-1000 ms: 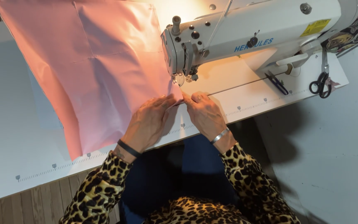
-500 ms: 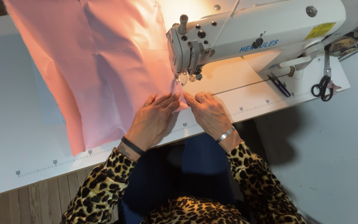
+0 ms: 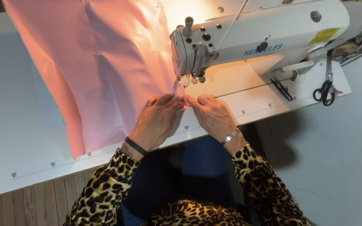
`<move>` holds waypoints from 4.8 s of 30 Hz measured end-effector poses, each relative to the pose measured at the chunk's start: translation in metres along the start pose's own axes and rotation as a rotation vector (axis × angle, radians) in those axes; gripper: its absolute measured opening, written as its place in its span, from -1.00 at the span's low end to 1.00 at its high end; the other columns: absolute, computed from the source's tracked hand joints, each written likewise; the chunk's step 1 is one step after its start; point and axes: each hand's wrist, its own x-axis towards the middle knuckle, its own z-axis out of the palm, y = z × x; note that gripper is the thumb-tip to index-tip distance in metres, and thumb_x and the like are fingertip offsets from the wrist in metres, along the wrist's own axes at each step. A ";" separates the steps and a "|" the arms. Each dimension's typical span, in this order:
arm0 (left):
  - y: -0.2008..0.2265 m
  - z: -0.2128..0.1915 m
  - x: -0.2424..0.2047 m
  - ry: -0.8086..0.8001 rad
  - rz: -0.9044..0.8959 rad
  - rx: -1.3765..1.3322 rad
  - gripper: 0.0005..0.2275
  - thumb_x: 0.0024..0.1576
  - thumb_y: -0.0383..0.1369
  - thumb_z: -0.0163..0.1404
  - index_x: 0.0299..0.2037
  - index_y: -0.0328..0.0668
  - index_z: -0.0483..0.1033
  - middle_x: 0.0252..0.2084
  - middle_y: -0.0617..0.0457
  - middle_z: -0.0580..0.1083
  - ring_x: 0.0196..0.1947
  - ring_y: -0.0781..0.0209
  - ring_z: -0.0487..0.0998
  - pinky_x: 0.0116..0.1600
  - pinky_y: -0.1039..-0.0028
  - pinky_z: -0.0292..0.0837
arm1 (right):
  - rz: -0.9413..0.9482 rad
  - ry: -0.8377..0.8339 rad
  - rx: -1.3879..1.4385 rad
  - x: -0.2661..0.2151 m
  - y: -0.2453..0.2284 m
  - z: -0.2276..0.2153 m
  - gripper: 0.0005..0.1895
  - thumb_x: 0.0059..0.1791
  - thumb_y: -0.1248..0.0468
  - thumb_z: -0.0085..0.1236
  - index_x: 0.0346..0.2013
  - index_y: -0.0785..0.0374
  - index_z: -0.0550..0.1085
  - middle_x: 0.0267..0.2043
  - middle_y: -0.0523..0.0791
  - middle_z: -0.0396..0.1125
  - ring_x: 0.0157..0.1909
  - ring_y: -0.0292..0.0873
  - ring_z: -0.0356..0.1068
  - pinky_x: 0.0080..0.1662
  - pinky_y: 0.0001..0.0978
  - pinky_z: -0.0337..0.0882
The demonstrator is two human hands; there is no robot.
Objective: Sewing pieces of leather together using an industrial sewing machine to create a bag.
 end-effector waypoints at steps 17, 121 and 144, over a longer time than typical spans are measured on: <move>0.012 0.000 0.006 -0.014 -0.067 -0.002 -0.83 0.25 -0.34 -0.08 -0.09 -0.22 0.51 0.02 0.04 0.54 0.09 0.02 0.48 0.12 0.22 0.36 | 0.039 -0.086 0.157 0.008 0.016 -0.005 -0.56 0.02 0.37 0.08 0.20 0.04 0.49 -0.42 -0.12 0.30 -0.34 -0.08 0.40 -0.29 -0.20 0.43; -0.037 0.010 0.008 0.002 -0.015 -0.012 -0.50 0.06 -0.33 0.10 0.22 -0.38 0.35 0.38 -0.24 0.25 0.40 -0.18 0.24 0.43 0.07 0.13 | 0.251 0.086 -0.030 -0.092 0.088 -0.003 -0.64 0.12 0.24 -0.03 0.21 0.23 0.42 0.43 -0.04 0.25 0.56 0.03 0.10 0.56 0.13 -0.16; 0.010 0.034 -0.005 0.011 -0.201 0.230 -0.54 0.18 -0.15 -0.05 0.17 -0.33 0.31 0.42 -0.29 0.16 0.44 -0.15 0.16 0.38 0.07 0.15 | 0.339 0.169 -0.032 -0.082 0.057 -0.014 -0.70 0.13 0.15 0.09 0.04 0.28 0.55 0.16 0.02 0.46 0.32 0.05 0.40 0.31 -0.14 0.39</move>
